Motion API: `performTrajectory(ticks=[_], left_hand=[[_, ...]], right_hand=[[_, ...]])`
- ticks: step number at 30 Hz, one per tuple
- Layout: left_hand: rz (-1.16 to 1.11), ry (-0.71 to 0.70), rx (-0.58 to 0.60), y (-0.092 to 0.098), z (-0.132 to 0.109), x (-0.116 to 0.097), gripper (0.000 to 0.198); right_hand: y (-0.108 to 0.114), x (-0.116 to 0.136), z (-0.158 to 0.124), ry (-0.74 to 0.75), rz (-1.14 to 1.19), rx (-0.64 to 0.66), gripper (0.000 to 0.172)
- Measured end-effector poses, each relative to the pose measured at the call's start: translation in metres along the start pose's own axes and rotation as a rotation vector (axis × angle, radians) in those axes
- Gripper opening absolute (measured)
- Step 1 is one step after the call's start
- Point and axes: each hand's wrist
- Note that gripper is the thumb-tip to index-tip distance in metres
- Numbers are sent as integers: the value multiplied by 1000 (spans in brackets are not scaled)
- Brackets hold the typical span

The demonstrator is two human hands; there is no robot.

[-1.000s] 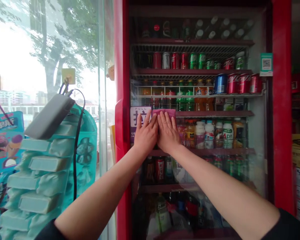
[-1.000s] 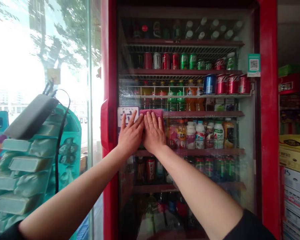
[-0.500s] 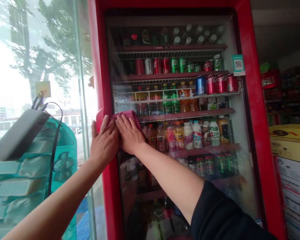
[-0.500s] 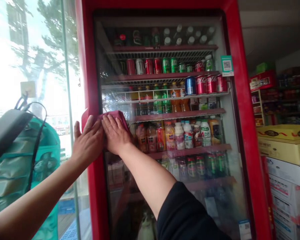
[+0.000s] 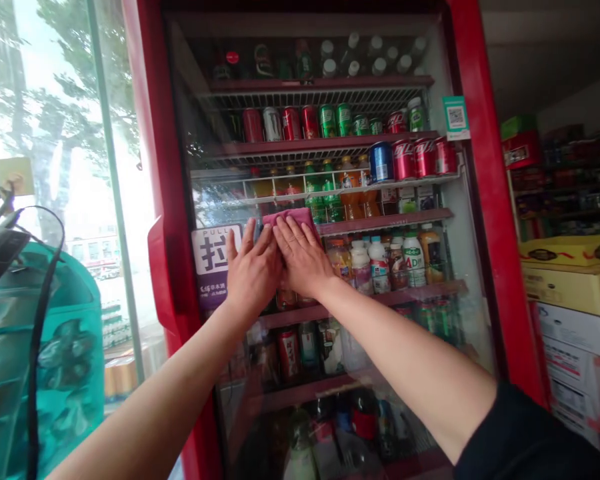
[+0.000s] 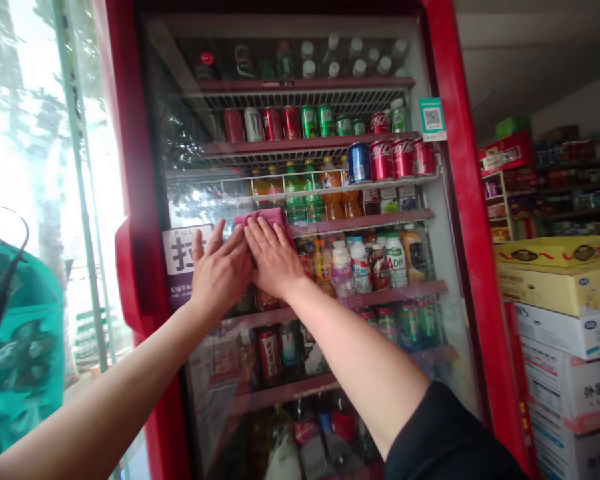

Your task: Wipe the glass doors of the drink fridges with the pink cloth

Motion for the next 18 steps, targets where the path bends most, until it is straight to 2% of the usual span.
performTrajectory(ticks=[5, 7, 9, 11, 14, 18], left_hand=[[-54, -105, 35, -23, 33, -71, 57], [-57, -153, 66, -28, 41, -92, 59], [-59, -172, 86, -31, 45, -104, 60], [-71, -150, 79, -31, 44, -104, 59], [-96, -104, 56, -27, 39, -92, 54], [-92, -88, -3, -13, 20, -67, 48]], right_hand=[[12, -59, -58, -150, -66, 16, 77], [16, -72, -75, -207, -79, 31, 80], [19, -75, -86, -258, -90, 47, 83], [22, -70, -88, -298, -91, 66, 82], [22, -54, -82, -322, -64, 89, 78], [15, -23, -63, -221, -17, 130, 77]])
Point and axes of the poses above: each hand's wrist, its own z-axis towards the middle knuckle, its own y-axis out of the back of the hand, x = y × z, and after that the axes turned 15 degrees about x, right-handed
